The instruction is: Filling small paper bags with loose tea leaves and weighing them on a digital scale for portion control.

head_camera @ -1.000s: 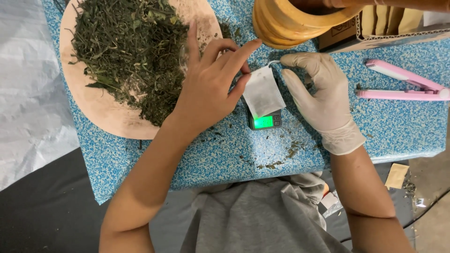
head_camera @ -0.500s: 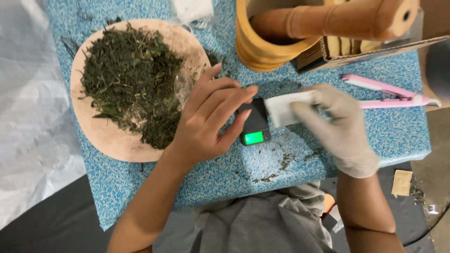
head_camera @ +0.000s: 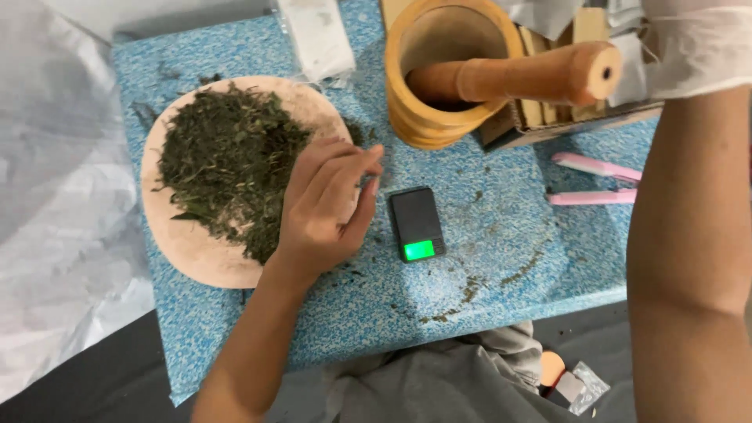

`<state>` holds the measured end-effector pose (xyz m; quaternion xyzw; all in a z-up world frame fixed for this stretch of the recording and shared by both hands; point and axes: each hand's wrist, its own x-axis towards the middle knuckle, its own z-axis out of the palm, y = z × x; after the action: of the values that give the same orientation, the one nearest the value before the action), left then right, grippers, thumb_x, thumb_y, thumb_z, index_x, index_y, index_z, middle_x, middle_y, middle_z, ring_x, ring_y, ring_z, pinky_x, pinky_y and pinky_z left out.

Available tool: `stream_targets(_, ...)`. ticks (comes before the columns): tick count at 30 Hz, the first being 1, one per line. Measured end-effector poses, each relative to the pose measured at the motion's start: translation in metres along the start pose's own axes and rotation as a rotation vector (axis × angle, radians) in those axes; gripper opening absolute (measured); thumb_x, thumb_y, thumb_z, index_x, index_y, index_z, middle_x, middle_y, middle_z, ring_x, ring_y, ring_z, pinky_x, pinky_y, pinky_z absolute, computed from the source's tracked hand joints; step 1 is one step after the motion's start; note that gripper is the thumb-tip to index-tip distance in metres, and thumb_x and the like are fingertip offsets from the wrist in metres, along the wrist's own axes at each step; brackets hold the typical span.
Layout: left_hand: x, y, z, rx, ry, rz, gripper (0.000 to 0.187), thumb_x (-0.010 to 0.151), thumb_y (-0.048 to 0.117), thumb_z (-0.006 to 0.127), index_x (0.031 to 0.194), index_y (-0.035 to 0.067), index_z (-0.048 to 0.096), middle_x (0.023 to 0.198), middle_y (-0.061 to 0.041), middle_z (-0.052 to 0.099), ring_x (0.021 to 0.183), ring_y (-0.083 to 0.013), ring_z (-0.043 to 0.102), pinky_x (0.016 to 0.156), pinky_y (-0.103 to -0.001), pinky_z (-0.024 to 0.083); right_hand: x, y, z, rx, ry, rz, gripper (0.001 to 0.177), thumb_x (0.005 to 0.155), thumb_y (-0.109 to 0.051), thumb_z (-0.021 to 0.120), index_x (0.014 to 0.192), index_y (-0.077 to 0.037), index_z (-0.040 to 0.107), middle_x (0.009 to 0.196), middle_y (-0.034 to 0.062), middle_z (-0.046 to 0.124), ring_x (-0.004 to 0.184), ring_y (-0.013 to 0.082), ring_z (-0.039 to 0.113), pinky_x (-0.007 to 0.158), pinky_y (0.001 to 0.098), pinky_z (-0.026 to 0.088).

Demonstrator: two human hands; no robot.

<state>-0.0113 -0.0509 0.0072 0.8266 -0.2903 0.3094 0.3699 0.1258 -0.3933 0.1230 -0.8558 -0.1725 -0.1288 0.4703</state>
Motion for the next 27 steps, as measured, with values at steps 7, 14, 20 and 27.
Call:
stream_targets(7,0.002,-0.025,-0.009,0.048,0.329,-0.124,0.024,0.113,0.000,0.067,0.136,-0.001,0.077,0.110,-0.008,0.078,0.106,-0.0304,0.073,0.111,-0.053,0.060,-0.082,-0.071,-0.001,-0.115,-0.181,-0.251,0.006,0.117,0.000,0.073,0.118,0.002,0.067,0.118,0.0150,0.069,0.112,0.0289,0.064,0.104,0.0434,0.047)
stream_targets(14,0.002,-0.023,-0.025,0.170,0.413,-0.335,0.030,0.116,0.012,0.066,0.087,0.004,0.065,0.092,-0.011,0.061,0.103,-0.0286,0.063,0.091,-0.044,0.059,-0.066,-0.102,0.126,-0.274,-0.369,-0.529,0.020,0.111,-0.005,0.073,0.127,0.008,0.077,0.131,0.0277,0.079,0.118,0.0429,0.076,0.098,0.0523,0.061)
stream_targets(20,-0.008,-0.045,-0.026,0.304,0.443,-0.285,0.032,0.118,0.019,0.062,0.089,0.006,0.065,0.086,-0.006,0.063,0.099,-0.0264,0.063,0.091,-0.040,0.052,-0.033,-0.028,0.251,-0.999,-0.160,-0.777,0.014,0.097,-0.004,0.077,0.087,-0.013,0.072,0.133,0.0116,0.072,0.081,0.0257,0.062,0.051,0.0367,0.052)
stream_targets(27,-0.005,-0.046,-0.025,0.322,0.475,-0.276,0.034,0.118,0.025,0.059,0.092,0.007,0.069,0.084,-0.004,0.068,0.095,-0.0242,0.064,0.090,-0.038,0.048,-0.014,0.028,0.295,-1.352,-0.210,-0.644,0.045,0.117,-0.017,0.055,0.158,-0.024,0.073,0.170,0.0279,0.049,0.080,0.0263,0.065,0.061,0.0385,0.056)
